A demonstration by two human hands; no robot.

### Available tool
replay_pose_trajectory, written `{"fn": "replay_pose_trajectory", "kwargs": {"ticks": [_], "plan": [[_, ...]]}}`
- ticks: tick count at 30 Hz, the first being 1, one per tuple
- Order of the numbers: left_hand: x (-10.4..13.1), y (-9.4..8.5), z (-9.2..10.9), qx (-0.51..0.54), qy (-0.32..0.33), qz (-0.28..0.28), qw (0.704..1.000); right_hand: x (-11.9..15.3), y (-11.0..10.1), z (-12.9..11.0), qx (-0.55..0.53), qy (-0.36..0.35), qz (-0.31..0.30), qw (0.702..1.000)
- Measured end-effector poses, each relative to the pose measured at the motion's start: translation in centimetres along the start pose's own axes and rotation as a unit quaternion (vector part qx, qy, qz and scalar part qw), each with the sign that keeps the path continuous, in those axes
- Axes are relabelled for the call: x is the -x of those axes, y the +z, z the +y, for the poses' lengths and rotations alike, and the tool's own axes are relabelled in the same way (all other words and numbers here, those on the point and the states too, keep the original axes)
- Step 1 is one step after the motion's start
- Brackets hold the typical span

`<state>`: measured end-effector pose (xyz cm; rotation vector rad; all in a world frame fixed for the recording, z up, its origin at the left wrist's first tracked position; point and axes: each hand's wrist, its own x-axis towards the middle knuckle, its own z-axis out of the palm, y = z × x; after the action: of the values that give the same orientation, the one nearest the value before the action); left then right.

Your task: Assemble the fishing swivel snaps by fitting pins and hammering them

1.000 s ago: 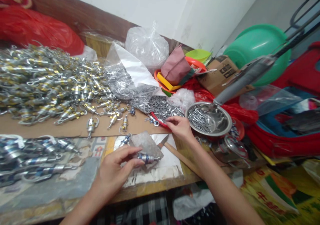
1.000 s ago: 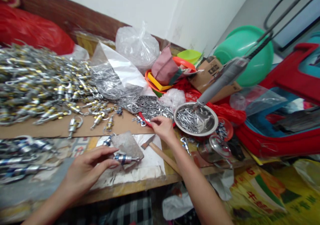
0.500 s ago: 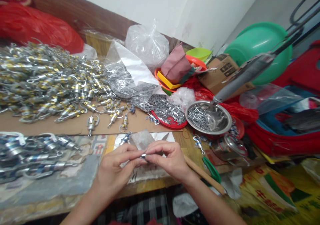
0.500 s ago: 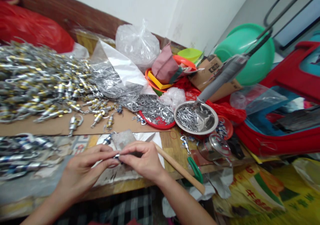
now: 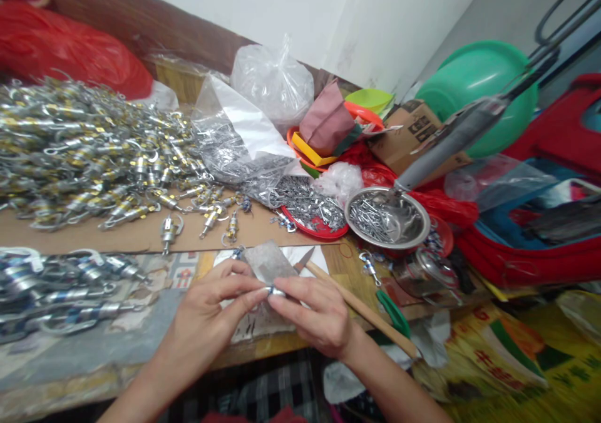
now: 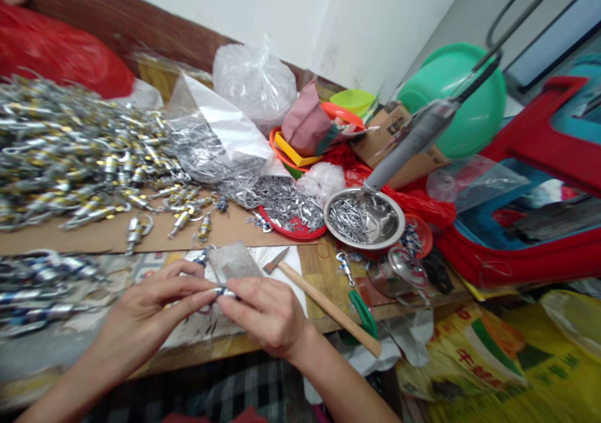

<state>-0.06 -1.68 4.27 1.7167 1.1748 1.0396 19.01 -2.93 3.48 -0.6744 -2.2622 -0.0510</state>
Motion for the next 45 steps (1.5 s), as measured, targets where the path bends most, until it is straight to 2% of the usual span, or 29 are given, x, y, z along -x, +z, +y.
{"fn": "replay_pose_trajectory", "kwargs": {"ticks": [3,5,8,9,11,12,14,16,17,18,20,22,26,30,33,35,37,41,43,45], "plan": [[0.2,0.2,-0.1,0.011,-0.013,0.013,1.0,0.1,0.4,-0.1,-0.02,0.055,0.008,0.998],[0.4,0.5,-0.3,0.065,-0.063,0.01,0.996,0.0,0.8,-0.5,-0.058,0.106,0.029,0.992],[0.8,1.2,-0.8,0.184,-0.152,0.015,0.971,-0.5,1.0,-1.3,-0.134,0.191,0.064,0.97],[0.9,1.3,-0.9,0.211,-0.173,0.02,0.962,-0.7,1.0,-1.5,-0.158,0.219,0.055,0.961],[1.0,1.6,-1.1,0.241,-0.198,0.023,0.95,-1.4,0.5,-1.3,-0.199,0.266,-0.001,0.943],[0.9,1.6,-1.2,0.251,-0.206,0.021,0.946,-1.7,0.2,-0.6,-0.207,0.281,-0.027,0.937],[0.7,1.4,-1.4,0.274,-0.217,0.001,0.937,-2.1,-0.5,1.8,-0.154,0.308,-0.036,0.938],[0.4,1.2,-1.6,0.294,-0.225,-0.024,0.929,-2.2,-1.1,5.6,0.007,0.347,-0.018,0.938],[0.3,1.1,-1.6,0.295,-0.23,-0.034,0.927,-2.2,-1.3,7.6,0.111,0.369,-0.065,0.92],[0.1,1.0,-1.7,0.291,-0.235,-0.043,0.926,-2.0,-1.3,9.6,0.201,0.392,-0.136,0.887],[-0.1,0.8,-1.9,0.275,-0.248,-0.055,0.927,-1.7,-1.1,12.8,0.234,0.404,-0.189,0.864],[-0.2,0.7,-2.1,0.27,-0.26,-0.069,0.924,-1.4,-0.5,14.8,0.233,0.403,-0.221,0.857],[-0.5,0.5,-2.3,0.317,-0.275,-0.116,0.9,-1.1,0.3,16.2,0.228,0.388,-0.258,0.855],[-0.7,0.5,-2.4,0.345,-0.268,-0.13,0.89,-1.4,-0.2,17.0,0.196,0.381,-0.247,0.869],[-0.9,0.6,-2.5,0.352,-0.27,-0.1,0.891,-1.7,-0.5,15.9,0.166,0.382,-0.196,0.888],[-1.0,0.7,-2.6,0.352,-0.272,-0.08,0.892,-2.0,-0.3,13.6,0.133,0.376,-0.159,0.903],[-1.0,0.7,-2.6,0.351,-0.272,-0.073,0.893,-2.2,-0.1,10.3,0.085,0.358,-0.141,0.919],[-1.0,0.7,-2.6,0.353,-0.267,-0.074,0.894,-2.7,0.0,4.2,-0.061,0.265,-0.157,0.949],[-1.0,0.7,-2.5,0.353,-0.265,-0.075,0.894,-2.9,0.0,2.8,-0.106,0.229,-0.183,0.95],[-1.0,0.7,-2.5,0.355,-0.262,-0.074,0.895,-3.1,0.2,2.4,-0.121,0.225,-0.205,0.945]]}}
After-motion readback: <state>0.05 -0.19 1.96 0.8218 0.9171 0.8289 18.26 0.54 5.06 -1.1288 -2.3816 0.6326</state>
